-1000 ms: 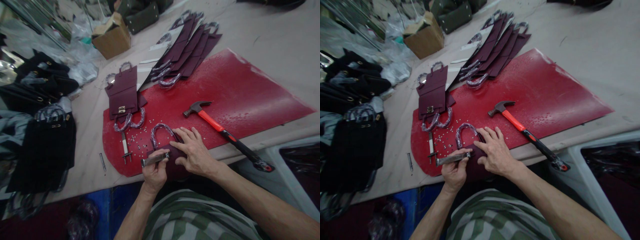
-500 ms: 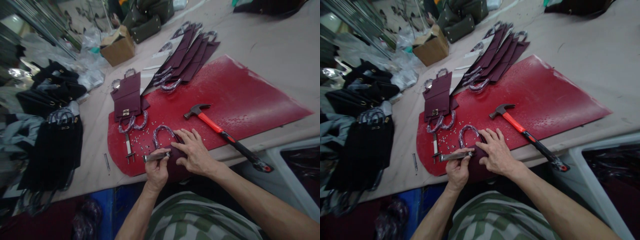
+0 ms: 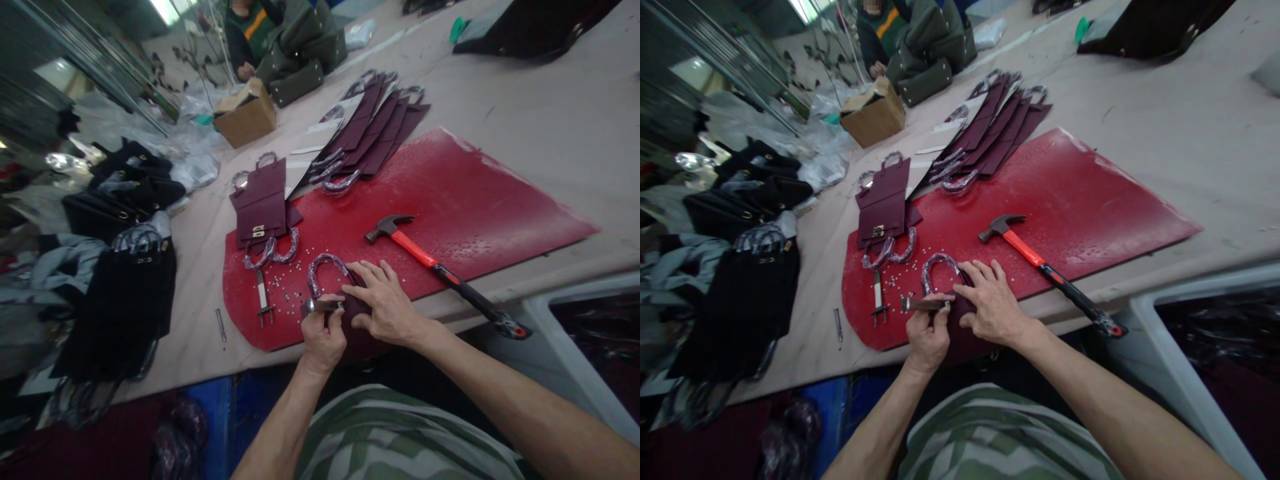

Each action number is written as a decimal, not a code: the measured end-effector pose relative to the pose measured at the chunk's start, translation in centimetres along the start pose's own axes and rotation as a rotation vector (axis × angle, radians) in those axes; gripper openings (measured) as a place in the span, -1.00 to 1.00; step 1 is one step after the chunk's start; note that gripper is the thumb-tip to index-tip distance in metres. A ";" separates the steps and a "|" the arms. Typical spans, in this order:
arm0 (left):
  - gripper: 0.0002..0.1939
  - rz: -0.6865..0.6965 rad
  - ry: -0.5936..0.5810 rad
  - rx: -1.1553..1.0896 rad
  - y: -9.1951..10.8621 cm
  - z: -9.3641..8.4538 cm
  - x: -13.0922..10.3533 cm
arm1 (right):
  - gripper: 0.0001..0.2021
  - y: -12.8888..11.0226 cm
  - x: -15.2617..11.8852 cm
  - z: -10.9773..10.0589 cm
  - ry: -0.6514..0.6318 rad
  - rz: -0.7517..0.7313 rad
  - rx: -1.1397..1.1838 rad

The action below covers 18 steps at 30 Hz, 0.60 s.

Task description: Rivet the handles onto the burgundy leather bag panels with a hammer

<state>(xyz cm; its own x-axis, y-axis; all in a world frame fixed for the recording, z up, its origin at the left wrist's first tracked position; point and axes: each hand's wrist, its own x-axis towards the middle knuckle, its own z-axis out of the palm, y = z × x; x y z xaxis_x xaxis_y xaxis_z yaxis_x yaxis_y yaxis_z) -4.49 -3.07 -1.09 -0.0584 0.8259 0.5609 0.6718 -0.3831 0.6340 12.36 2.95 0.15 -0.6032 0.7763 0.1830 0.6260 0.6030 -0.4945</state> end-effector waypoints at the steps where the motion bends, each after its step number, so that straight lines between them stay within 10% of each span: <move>1: -0.82 0.011 0.003 0.005 0.0 0.1 0.0 | -0.40 0.1 0.0 0.0 0.002 -0.016 0.004; 9: -0.83 -0.068 0.019 -0.043 0.0 1.0 -0.2 | -0.68 3.6 -2.0 -4.9 0.329 0.131 -0.188; 13: -0.85 -0.108 0.026 -0.063 -0.1 1.2 -0.3 | -0.80 5.7 -3.3 -7.4 0.110 0.333 -0.440; 18: -0.89 -0.116 0.029 -0.060 0.1 1.2 -0.1 | -0.88 5.8 -1.5 -9.0 -0.023 0.701 0.287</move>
<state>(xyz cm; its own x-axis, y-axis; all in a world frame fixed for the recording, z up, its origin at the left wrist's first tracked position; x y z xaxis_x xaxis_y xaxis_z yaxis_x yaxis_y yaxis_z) -3.48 -2.70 -1.73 -0.1551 0.8543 0.4961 0.6140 -0.3101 0.7259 21.30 6.93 4.70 -0.1230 0.9544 -0.2720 0.7156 -0.1046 -0.6906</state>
